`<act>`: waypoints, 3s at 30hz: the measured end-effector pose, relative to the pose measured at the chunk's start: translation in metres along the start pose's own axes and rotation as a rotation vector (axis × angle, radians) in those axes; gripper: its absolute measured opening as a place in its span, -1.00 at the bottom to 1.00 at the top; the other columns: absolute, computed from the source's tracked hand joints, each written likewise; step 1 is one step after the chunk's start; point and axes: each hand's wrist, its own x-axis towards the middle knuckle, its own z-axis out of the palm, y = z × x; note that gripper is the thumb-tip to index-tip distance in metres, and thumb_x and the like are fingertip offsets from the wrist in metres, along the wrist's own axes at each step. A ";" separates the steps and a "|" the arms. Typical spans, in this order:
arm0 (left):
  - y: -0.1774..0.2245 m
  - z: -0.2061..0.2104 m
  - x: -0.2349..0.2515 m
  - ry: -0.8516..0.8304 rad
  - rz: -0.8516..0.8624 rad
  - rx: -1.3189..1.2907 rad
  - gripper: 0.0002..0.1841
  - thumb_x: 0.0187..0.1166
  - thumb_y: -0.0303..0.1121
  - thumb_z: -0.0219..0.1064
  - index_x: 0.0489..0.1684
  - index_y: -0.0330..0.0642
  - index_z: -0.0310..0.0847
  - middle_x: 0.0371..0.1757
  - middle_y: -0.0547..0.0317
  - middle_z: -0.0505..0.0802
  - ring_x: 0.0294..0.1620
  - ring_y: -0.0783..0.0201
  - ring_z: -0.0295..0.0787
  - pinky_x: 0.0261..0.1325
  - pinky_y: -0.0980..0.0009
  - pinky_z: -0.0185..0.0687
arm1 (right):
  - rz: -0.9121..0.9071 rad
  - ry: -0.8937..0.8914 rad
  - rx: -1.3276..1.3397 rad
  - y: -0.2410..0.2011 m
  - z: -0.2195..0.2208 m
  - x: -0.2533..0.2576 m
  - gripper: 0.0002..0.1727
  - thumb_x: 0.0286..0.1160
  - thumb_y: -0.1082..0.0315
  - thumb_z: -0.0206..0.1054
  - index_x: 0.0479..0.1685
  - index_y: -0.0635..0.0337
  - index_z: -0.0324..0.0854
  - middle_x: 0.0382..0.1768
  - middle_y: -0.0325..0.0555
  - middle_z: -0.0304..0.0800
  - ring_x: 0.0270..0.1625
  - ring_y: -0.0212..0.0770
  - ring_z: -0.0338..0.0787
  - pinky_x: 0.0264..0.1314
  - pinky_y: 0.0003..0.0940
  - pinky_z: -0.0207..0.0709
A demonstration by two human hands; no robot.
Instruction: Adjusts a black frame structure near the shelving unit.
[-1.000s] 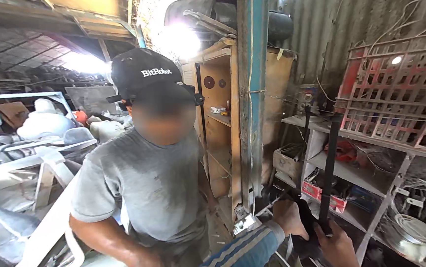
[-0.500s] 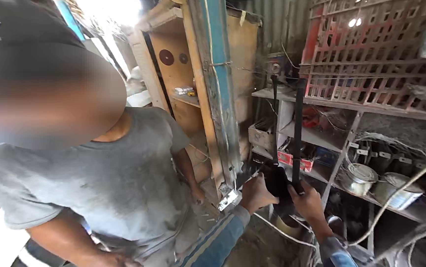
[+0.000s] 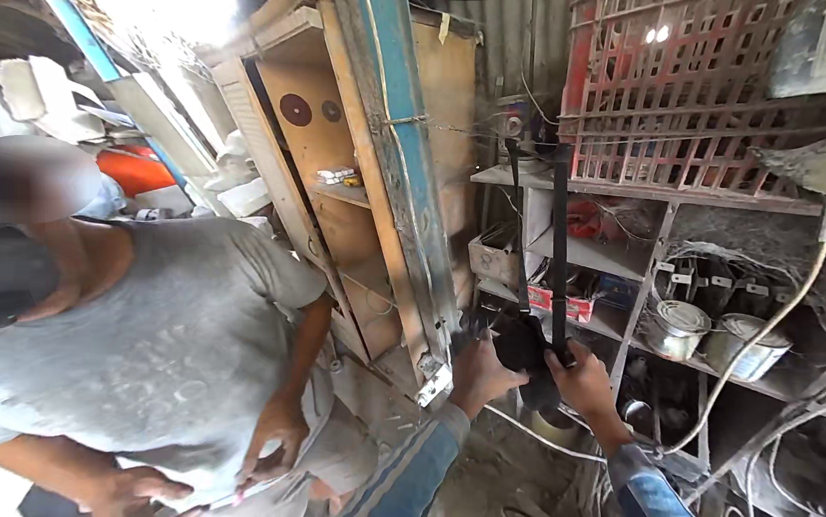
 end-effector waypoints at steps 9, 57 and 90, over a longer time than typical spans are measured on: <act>-0.024 0.005 0.002 0.270 -0.102 -0.220 0.13 -0.19 0.51 0.51 0.45 -0.15 0.54 -0.10 0.13 0.90 -0.06 0.16 0.89 -0.05 0.03 0.81 | -0.030 0.025 0.014 0.009 0.001 0.001 -0.62 0.52 -0.17 0.30 -0.05 -0.11 0.76 -0.32 -0.19 0.87 -0.20 -0.15 0.88 -0.06 0.09 0.71; 0.020 -0.013 0.009 -1.080 -0.342 -2.210 -0.36 0.44 0.35 0.25 -0.15 -0.17 0.57 -0.38 -0.02 0.71 -0.50 0.15 0.71 -0.39 0.32 0.74 | -0.099 0.234 0.114 -0.012 0.029 -0.012 -0.68 0.67 0.08 0.22 0.17 0.01 0.71 -0.20 -0.14 0.90 -0.14 -0.15 0.91 -0.03 0.05 0.77; 0.021 0.018 0.088 -0.928 -0.029 -1.045 -0.41 0.77 0.13 0.03 0.44 -0.18 0.53 0.19 -0.18 0.84 0.01 -0.07 0.90 0.03 -0.06 0.84 | -0.099 0.033 0.289 0.012 0.045 0.014 -0.65 0.64 -0.04 0.32 0.06 0.02 0.73 -0.14 -0.29 0.89 -0.08 -0.38 0.89 0.06 -0.29 0.82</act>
